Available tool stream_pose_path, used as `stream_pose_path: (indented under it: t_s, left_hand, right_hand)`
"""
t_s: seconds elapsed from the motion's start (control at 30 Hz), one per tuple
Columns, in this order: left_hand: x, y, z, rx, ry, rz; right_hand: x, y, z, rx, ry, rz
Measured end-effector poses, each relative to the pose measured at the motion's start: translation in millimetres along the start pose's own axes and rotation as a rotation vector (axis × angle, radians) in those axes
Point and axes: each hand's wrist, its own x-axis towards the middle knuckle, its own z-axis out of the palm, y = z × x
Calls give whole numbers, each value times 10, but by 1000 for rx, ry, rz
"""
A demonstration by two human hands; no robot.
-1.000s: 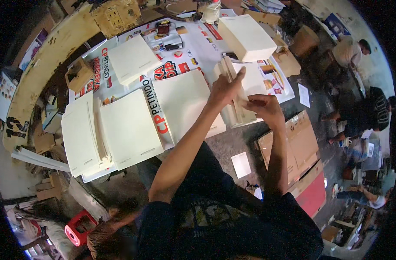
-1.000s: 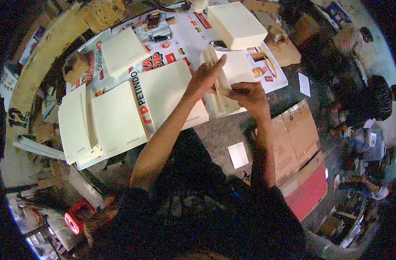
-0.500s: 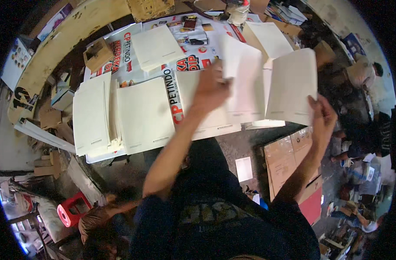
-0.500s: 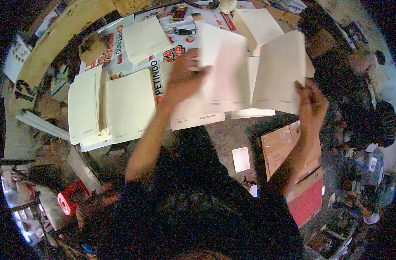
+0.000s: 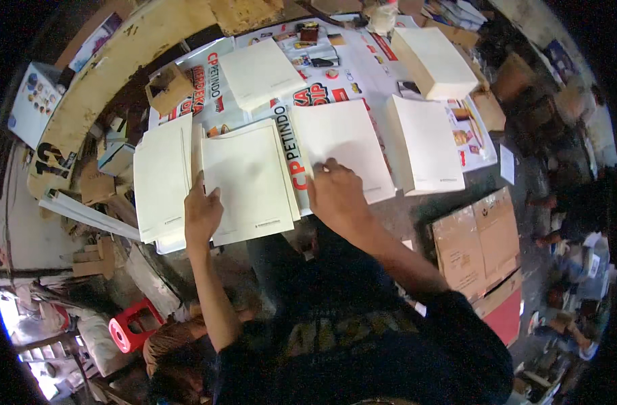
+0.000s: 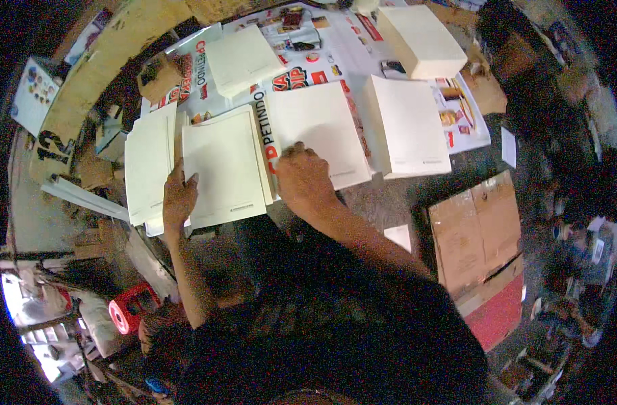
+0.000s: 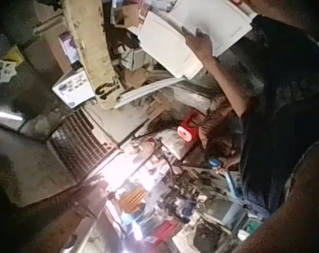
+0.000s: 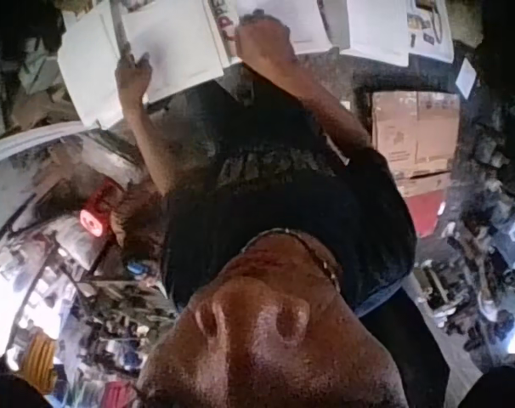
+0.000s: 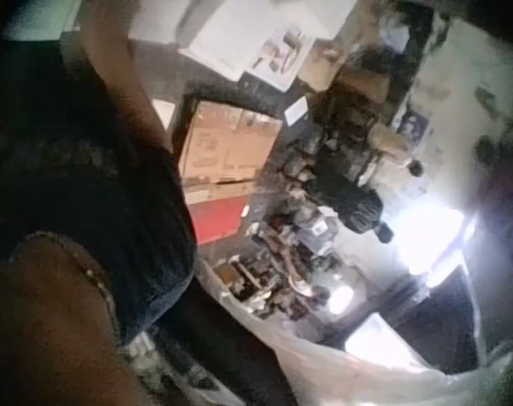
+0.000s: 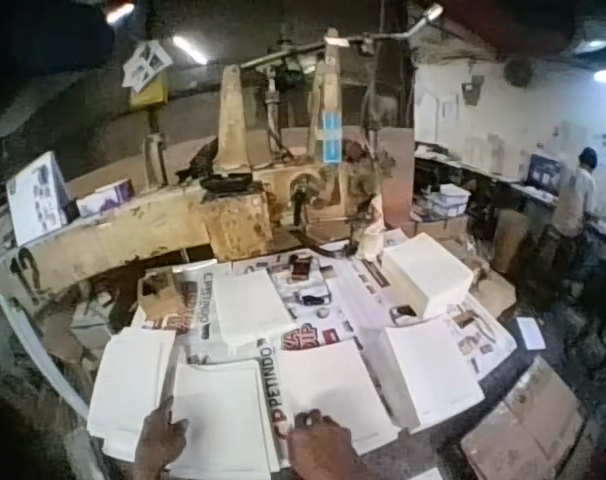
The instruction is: The person sorts through several stacks of white paper covers on a table, picking them up and combining them into organized piles.
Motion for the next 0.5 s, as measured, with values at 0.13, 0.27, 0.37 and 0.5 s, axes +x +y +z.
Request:
stream_pose_path:
  t_s: [0.13,0.27,0.37,0.5]
  left_hand:
    - [-63,218,-61,24,102,-102]
    - [-206,921,124,-347,204,83]
    - [-281,1427,455,-945,-297,-204]
    - [-224,1551,936,-746,-214,-179]
  right_hand:
    - [22,55,-246,201,-133,157]
    - [-49,366,-348,417,-25,88]
    - [-124,691,-289,371,202,237]
    - [-171,895,-104,330,154,360]
